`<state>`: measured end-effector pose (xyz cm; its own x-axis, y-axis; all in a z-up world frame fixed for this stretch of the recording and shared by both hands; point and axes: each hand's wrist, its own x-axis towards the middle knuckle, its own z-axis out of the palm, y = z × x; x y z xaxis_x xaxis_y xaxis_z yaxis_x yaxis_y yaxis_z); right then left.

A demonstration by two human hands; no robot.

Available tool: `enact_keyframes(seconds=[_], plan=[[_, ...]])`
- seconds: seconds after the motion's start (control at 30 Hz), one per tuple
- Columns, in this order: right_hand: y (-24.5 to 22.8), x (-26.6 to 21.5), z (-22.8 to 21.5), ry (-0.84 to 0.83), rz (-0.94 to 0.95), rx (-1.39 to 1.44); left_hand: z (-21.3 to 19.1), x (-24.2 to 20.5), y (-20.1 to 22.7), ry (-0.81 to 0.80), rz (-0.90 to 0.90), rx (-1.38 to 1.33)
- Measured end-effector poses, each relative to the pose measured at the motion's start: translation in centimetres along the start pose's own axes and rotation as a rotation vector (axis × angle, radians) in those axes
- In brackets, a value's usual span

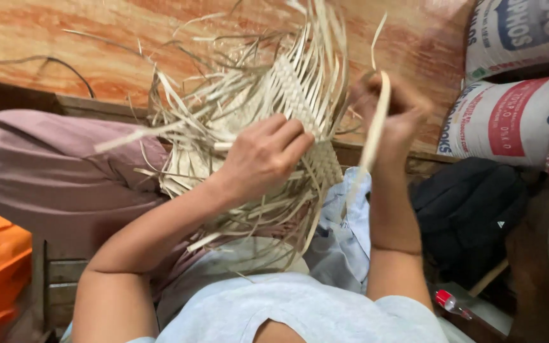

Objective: A person is weaving a hat using dried plant fibers, carefully interlacing strands to build the structure.

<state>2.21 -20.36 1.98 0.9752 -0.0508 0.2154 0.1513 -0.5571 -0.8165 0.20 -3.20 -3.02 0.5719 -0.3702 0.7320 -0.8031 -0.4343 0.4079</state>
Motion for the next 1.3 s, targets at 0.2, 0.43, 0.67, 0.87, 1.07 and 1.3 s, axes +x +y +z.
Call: enact_keyframes(seconds=[0.2,0.43,0.67,0.87,1.07,1.3], plan=[[2.3,7.3,-4.0,0.2,-0.396,0.091,0.4,-0.4,0.6,-0.156,-0.022,-0.004],[1.7,8.1,-6.3,0.377,-0.74,-0.403,0.6,-0.3,0.7,-0.19,-0.051,-0.06],[-3.2,-0.5,-3.2,-0.282,-0.373,-0.222,0.0,0.1,0.6,-0.182,-0.108,-0.138],[-2.7,-4.3,-3.5,-0.233,-0.06,-0.151,0.6,-0.2,0.3,-0.134,-0.081,-0.141],[-2.0,-5.7,-3.6,-0.125,-0.009,-0.11,-0.2,0.0,0.3,-0.225,-0.118,-0.188],[-0.5,-6.6,-3.3,-0.144,0.2,0.031,-0.7,0.4,0.1,-0.235,-0.116,-0.173]])
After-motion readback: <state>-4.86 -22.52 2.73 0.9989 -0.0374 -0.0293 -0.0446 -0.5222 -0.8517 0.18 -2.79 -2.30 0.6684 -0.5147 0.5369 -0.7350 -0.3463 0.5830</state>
